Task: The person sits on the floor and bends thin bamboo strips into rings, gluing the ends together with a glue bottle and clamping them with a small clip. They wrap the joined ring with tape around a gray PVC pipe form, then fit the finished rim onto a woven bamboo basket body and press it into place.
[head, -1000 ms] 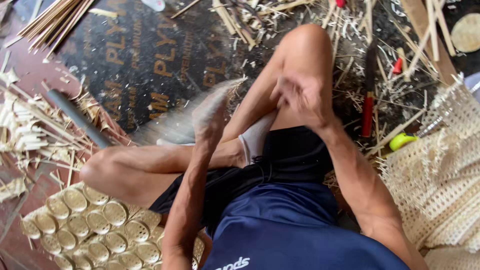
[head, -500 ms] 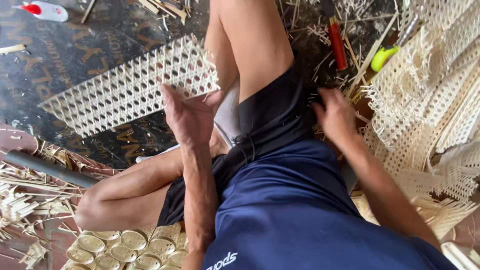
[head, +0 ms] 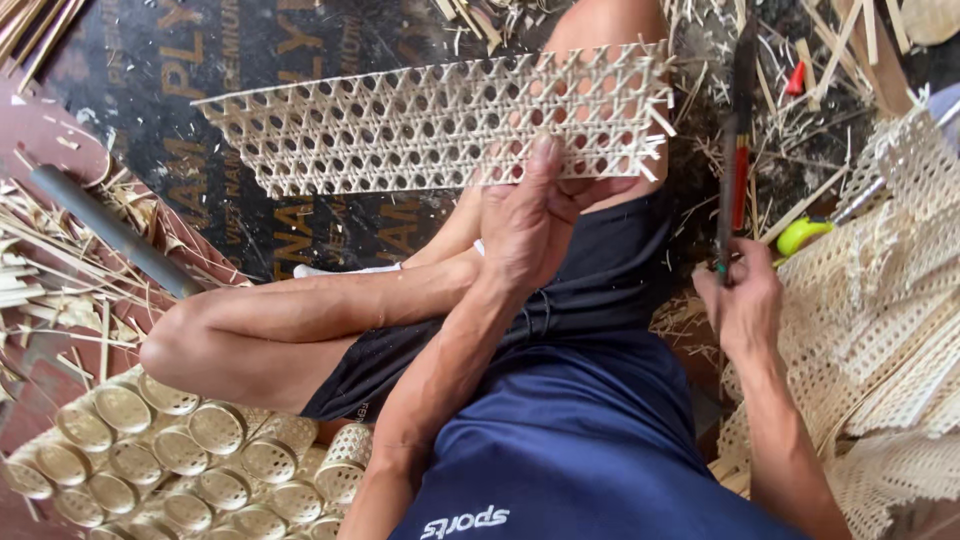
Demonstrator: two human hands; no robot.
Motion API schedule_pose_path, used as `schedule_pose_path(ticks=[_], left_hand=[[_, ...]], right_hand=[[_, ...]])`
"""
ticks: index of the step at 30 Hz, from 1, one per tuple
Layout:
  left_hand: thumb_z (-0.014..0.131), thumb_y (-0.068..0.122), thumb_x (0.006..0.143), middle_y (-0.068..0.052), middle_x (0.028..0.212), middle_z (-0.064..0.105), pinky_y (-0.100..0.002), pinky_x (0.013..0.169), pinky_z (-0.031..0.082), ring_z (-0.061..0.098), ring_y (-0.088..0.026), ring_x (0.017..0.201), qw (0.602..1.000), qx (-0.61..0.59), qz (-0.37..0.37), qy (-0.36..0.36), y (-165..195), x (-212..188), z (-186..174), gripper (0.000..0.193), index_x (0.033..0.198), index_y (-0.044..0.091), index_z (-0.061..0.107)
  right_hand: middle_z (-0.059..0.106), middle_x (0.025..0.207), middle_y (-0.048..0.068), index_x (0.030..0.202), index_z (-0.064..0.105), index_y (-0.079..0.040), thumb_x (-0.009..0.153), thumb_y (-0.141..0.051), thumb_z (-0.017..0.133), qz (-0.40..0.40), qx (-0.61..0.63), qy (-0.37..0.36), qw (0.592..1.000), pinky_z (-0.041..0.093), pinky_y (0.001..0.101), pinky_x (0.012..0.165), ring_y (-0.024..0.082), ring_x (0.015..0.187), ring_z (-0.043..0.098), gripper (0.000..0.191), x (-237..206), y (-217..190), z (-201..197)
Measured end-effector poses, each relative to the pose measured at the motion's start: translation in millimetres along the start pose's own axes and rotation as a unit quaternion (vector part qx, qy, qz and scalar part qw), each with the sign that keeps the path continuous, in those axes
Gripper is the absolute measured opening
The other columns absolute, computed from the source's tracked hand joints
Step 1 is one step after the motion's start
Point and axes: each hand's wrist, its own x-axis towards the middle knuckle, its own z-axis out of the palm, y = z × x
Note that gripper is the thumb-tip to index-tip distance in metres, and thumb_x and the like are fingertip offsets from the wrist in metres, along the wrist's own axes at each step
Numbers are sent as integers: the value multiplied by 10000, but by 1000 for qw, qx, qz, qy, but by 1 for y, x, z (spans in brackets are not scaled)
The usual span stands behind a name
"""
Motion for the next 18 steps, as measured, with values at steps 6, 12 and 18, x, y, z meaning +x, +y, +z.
schedule_pose_path(ticks=[6,12,18], left_hand=[[567,226,1176,-199,1268,685,-567,1115,553,684,-330,1173,999,-17,34,-31,-9,3,28,353,1351,-80,558],[592,186,1127,-163,1315,667,-469,960,579,690,-294,1136,998,19,51,21,-10,-7,33,370,1446,26,498],[597,206,1134,-184,1305,665,-388,733,557,719,-341,1027,999,14,34,26,-18,-20,32,394,1476,33,501]], right_hand=[[602,1355,117,1466,430,-10,972,-211,720,-190,360,-113,906,516,267,927,139,1078,612,606,-46,-90,3],[577,1305,62,1440,471,-24,1021,-571,619,-244,373,-148,883,462,239,899,94,1014,552,704,-36,-141,7],[603,1244,45,1402,457,-30,1031,-443,654,-216,409,-148,874,462,243,900,87,1013,537,590,-29,-141,14]])
